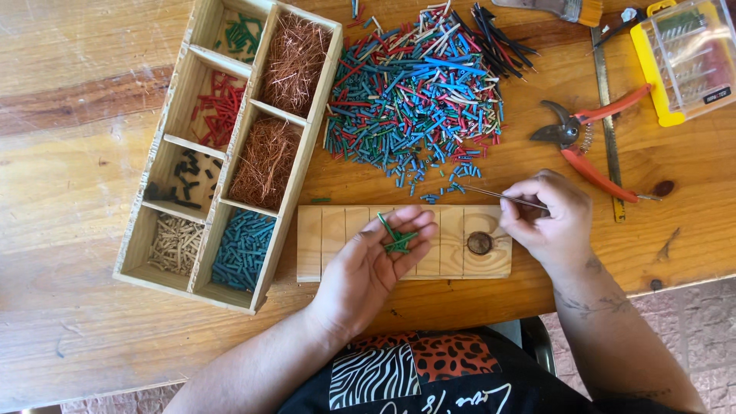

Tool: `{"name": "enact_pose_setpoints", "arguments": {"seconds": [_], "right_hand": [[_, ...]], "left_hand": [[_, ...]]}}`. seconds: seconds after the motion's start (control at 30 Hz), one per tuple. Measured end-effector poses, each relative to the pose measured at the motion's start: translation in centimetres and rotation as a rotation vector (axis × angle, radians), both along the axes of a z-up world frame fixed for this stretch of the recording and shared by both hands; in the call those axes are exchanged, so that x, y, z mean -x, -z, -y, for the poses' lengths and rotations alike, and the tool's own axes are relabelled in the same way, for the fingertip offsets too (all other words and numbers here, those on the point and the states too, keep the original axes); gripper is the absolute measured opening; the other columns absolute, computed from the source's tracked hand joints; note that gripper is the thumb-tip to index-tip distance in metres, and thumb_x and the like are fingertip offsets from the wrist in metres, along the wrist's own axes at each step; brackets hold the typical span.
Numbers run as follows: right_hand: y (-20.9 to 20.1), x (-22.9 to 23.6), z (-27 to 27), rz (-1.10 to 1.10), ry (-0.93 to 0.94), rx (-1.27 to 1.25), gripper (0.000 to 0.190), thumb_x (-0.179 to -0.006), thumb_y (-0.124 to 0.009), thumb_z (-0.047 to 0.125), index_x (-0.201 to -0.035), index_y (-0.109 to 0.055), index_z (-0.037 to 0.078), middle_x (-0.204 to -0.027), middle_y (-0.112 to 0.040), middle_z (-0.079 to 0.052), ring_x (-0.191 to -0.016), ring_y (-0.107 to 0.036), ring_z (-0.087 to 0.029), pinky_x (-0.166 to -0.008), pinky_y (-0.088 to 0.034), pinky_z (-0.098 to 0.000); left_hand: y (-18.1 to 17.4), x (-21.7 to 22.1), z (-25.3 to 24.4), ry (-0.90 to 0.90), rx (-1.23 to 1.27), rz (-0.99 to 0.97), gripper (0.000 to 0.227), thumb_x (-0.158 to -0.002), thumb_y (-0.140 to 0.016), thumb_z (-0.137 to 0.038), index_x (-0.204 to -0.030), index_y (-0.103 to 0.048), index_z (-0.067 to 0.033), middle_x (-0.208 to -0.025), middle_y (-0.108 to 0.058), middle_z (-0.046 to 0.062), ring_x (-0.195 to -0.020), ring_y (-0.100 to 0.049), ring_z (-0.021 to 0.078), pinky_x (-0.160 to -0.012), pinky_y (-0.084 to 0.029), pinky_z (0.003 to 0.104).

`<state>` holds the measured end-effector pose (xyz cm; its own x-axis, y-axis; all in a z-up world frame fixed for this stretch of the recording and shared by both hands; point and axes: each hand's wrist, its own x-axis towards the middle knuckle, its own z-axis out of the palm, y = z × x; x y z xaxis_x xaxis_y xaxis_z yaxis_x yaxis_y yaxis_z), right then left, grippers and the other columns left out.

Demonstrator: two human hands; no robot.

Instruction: The person uses tweezers to pick up small pieces of wire insulation from a mixed pile on a wooden table and places them into a compartmentalized wooden box. The person first sorts beige pieces, then switches to green pieces, continuing to separate them by color.

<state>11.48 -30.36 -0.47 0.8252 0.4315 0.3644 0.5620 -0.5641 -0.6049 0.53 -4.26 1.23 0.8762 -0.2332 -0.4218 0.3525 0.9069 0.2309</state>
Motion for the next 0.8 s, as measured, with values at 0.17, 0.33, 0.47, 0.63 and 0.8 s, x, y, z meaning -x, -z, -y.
{"name": "enact_pose_setpoints", "arguments": {"seconds": [0.17,0.33,0.47,0.63,0.8], "right_hand": [[0.1,0.1,-0.3,-0.007,-0.009,0.024,0.013,-0.086,-0.076,-0.005,-0.091,-0.068,0.004,-0.078,-0.062,-0.007,-0.067,-0.054,-0.020,-0.068,-0.043,-0.0325],[0.0,0.1,-0.5,0.026,-0.027,0.060,0.013,-0.086,-0.076,-0.004,-0.091,-0.069,0.005,-0.078,-0.062,-0.007,-0.066,-0.054,-0.020,-0.068,-0.044,-0.0327],[-1.5,1.1,-1.5,-0.033,-0.080,-0.120,0.013,-0.087,-0.072,-0.010,-0.090,-0.064,0.001,-0.075,-0.059,-0.009,-0.064,-0.052,-0.018,-0.062,-0.040,-0.0315],[-5.6,1.8,-5.9,-0.161,-0.279,-0.177,0.007,-0.084,-0.073,0.003,-0.087,-0.068,0.006,-0.076,-0.065,-0.006,-0.064,-0.056,-0.018,-0.067,-0.047,-0.0313],[-7.7,-0.8,-8.1,-0.077,-0.367,-0.102,0.012,-0.090,-0.075,-0.005,-0.097,-0.069,0.003,-0.082,-0.067,-0.007,-0.068,-0.054,-0.018,-0.069,-0.044,-0.0326]], "left_hand": [[0.0,0.0,-0.1,0.015,-0.012,-0.014,0.047,-0.107,-0.043,-0.026,-0.138,-0.056,0.0066,-0.143,-0.059,0.028,-0.136,-0.056,0.0384,-0.118,-0.044,0.044],[-0.1,0.0,-0.1,0.032,-0.026,-0.023,0.049,-0.106,-0.042,-0.027,-0.139,-0.055,0.0071,-0.143,-0.059,0.029,-0.137,-0.056,0.0398,-0.118,-0.044,0.045],[0.1,0.2,0.0,-0.015,-0.028,-0.007,0.047,-0.106,-0.044,-0.027,-0.137,-0.057,0.0059,-0.142,-0.060,0.028,-0.135,-0.058,0.0372,-0.119,-0.044,0.046],[0.2,0.3,-0.2,-0.071,-0.032,-0.039,0.048,-0.105,-0.044,-0.027,-0.139,-0.056,0.0032,-0.145,-0.060,0.025,-0.136,-0.057,0.0335,-0.115,-0.046,0.043],[0.3,0.8,0.4,-0.133,0.040,-0.075,0.044,-0.106,-0.046,-0.025,-0.136,-0.058,0.0049,-0.139,-0.063,0.023,-0.130,-0.061,0.0340,-0.114,-0.048,0.043]]}}
